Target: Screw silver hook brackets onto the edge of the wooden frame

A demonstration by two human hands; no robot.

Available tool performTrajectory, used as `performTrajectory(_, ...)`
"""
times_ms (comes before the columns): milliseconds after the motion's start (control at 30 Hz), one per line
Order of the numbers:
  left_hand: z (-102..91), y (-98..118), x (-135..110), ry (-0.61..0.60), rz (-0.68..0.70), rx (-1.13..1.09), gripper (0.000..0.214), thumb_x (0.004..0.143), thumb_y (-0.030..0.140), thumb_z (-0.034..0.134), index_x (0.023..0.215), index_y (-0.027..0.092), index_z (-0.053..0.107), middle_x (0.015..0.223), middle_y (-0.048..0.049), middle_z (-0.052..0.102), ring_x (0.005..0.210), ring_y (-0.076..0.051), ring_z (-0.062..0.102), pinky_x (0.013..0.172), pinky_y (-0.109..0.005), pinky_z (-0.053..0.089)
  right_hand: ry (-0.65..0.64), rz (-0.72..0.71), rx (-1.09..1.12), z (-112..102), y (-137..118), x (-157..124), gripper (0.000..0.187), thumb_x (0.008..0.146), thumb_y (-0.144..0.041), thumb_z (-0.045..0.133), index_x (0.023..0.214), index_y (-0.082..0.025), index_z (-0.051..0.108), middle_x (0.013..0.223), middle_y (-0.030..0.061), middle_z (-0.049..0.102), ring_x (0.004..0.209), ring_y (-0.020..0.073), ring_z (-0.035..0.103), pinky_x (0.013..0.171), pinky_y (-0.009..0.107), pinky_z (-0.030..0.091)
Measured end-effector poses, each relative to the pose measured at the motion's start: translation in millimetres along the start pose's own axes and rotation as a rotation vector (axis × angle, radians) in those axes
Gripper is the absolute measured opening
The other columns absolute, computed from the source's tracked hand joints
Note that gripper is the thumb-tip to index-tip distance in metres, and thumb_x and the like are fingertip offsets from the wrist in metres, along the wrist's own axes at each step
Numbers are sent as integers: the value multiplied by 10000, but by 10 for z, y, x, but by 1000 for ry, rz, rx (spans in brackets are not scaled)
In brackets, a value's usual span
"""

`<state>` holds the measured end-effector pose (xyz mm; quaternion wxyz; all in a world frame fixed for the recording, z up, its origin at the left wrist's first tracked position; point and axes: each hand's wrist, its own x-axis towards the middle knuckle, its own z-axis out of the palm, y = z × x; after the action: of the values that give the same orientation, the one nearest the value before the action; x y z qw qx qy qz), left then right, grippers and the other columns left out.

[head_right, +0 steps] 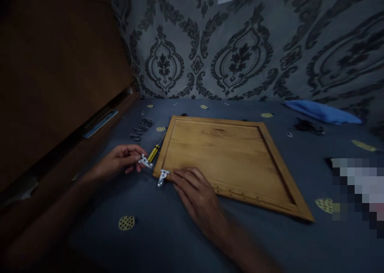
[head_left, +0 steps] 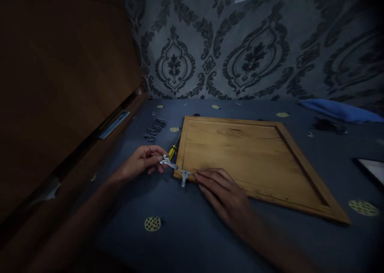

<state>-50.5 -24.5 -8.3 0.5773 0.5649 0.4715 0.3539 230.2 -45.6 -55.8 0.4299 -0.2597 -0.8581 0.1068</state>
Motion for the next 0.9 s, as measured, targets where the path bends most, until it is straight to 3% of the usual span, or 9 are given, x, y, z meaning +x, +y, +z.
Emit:
performTrajectory(67,132,96,-7,-65,-2,-15,329,832,395,778,985,123,673,756,-56,738,604,-138,668,442,-182,374,1,113,81,0,-103,6,265,1009,-162,573,1233,-226,701,1045,83,773,939,218,727,820,379,634)
performTrajectory(133,239,190,-9,-131,-1,-23,304,842,367,775,992,119,684,757,-53,739,620,-142,677,451,-183,393,0,316,244,9,-209,21,225,1003,-254,604,1193,-209,715,957,75,769,830,199,733,712,319,626)
performTrajectory(233,347,285,13,-246,10,2,233,887,325,728,999,126,679,761,-42,736,634,-135,678,469,-180,413,19,668,558,20,-336,53,315,1012,-426,574,1155,-182,713,793,47,733,629,158,688,531,253,562)
performTrajectory(300,393,306,45,-312,10,26,206,909,308,698,1011,131,675,779,-40,737,636,-126,676,468,-175,416,54,767,680,18,-401,66,357,992,-480,591,1141,-180,715,712,24,696,562,140,644,494,238,527)
performTrajectory(400,446,294,96,-361,8,23,201,907,298,695,1019,132,678,781,-40,734,633,-121,675,456,-165,416,126,737,736,15,-478,53,308,945,-482,660,1050,-205,743,746,30,710,585,134,634,513,240,522)
performTrajectory(567,517,236,116,-348,11,-52,230,906,305,720,1042,123,678,788,-41,733,644,-128,688,470,-170,449,96,760,796,42,-498,-20,267,896,-466,719,884,-206,778,647,8,686,528,118,598,480,225,490)
performTrajectory(733,548,146,75,-318,3,-166,321,921,386,726,1086,116,676,867,-84,762,709,-167,734,540,-213,535,89,814,795,51,-433,-43,349,888,-529,705,851,-192,789,654,36,717,523,127,618,477,237,496)
performTrajectory(900,525,118,25,-322,0,-174,284,930,320,711,1131,123,679,923,-104,774,777,-181,751,589,-229,570,82,805,782,52,-419,-58,285,887,-475,709,886,-206,801,699,41,748,535,126,635,477,236,504)
